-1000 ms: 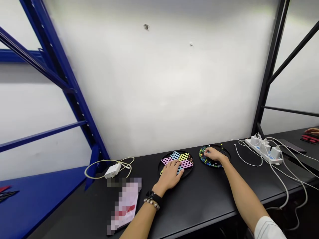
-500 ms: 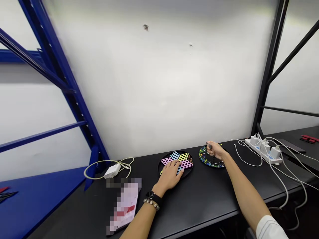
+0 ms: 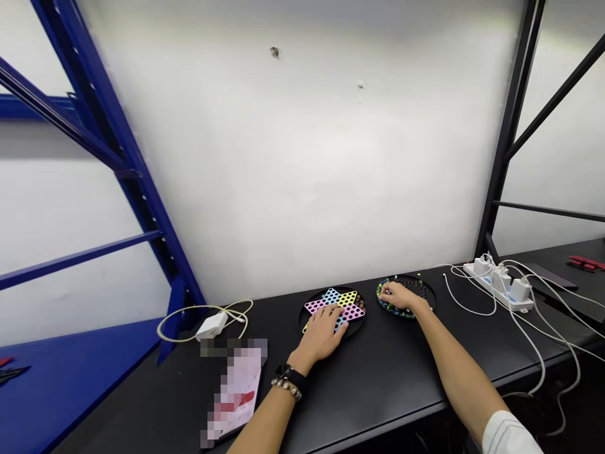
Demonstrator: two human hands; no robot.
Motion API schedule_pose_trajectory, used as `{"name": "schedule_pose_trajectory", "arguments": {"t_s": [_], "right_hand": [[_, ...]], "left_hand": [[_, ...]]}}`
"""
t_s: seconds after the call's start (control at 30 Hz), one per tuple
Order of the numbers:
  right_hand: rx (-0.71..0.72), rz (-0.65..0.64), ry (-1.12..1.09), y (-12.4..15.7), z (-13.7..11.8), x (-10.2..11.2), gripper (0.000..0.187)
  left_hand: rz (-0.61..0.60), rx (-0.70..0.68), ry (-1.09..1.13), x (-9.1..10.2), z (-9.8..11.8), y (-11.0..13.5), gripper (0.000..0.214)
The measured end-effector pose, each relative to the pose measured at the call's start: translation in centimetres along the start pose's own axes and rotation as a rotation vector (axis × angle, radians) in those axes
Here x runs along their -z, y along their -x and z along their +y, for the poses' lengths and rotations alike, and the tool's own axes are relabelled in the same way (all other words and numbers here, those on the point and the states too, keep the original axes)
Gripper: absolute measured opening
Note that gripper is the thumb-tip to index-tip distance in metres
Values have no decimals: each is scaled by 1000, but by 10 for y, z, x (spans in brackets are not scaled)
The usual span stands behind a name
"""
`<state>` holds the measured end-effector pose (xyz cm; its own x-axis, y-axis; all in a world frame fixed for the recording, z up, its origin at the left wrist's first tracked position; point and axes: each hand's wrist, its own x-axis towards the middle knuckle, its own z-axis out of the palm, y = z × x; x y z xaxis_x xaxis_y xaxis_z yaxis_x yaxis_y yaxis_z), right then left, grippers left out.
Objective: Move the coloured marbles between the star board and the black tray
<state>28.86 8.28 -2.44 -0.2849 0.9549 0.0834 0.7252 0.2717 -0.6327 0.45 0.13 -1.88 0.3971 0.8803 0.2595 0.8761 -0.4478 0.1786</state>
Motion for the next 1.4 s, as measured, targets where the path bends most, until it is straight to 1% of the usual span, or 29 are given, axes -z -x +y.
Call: {"name": "schedule_pose_trajectory", "arguments": {"t_s": [0.1, 0.17, 0.27, 0.33, 0.4, 0.47, 0.57, 0.6, 0.67, 0.7, 0.77, 0.9, 0.93, 1.0, 1.07, 1.17, 1.27, 1.4], "right_hand": [[-1, -95, 44, 3, -6, 2, 12], [-21, -116, 71, 5, -7, 1, 11], [-26, -101, 63, 4, -6, 0, 11], [-18, -49, -2, 3, -4, 0, 19], [-20, 43, -162, 0, -2, 2, 30], [-59, 113, -440, -2, 0, 7, 35], [-143, 152, -887, -3, 2, 17, 39], [-159, 160, -987, -3, 2, 20, 39], [-171, 175, -1074, -2, 5, 24, 39], [-172, 163, -1062, -1, 6, 25, 39], [-176, 90, -935, 2, 9, 26, 41], [-178, -177, -428, 10, 15, 28, 49], [-165, -207, -313, 13, 15, 30, 49], [-131, -215, -154, 17, 16, 35, 46], [-115, -211, -81, 20, 17, 41, 39], [-159, -251, -47, 24, 17, 47, 28], [-186, -267, -23, 24, 14, 47, 23], [-169, -298, 29, 21, 9, 42, 20]], "left_hand": [[0, 6, 5, 0, 0, 0, 40], [1, 6, 9, 1, 1, 0, 41], [-9, 0, 13, 1, 1, -1, 41], [-13, -1, 13, 1, 0, -1, 41], [-12, -3, 12, 1, 0, -1, 41], [-10, -1, 14, 2, 0, -1, 41], [-15, 10, 15, 3, 1, 0, 41], [-18, 13, 15, 4, 2, 0, 40], [-21, 15, 16, 4, 2, 0, 39], [-19, 14, 16, 4, 2, 0, 39], [-15, 9, 16, 4, 2, 0, 40], [-36, 16, 17, 5, 3, 1, 40], [-39, 21, 18, 6, 3, 1, 39], [-33, 25, 17, 7, 4, 1, 39], [-26, 25, 16, 7, 5, 1, 39], [-29, 27, 11, 7, 6, 1, 39], [-29, 26, 9, 6, 5, 0, 39], [-30, 26, 6, 6, 4, 0, 40]]}}
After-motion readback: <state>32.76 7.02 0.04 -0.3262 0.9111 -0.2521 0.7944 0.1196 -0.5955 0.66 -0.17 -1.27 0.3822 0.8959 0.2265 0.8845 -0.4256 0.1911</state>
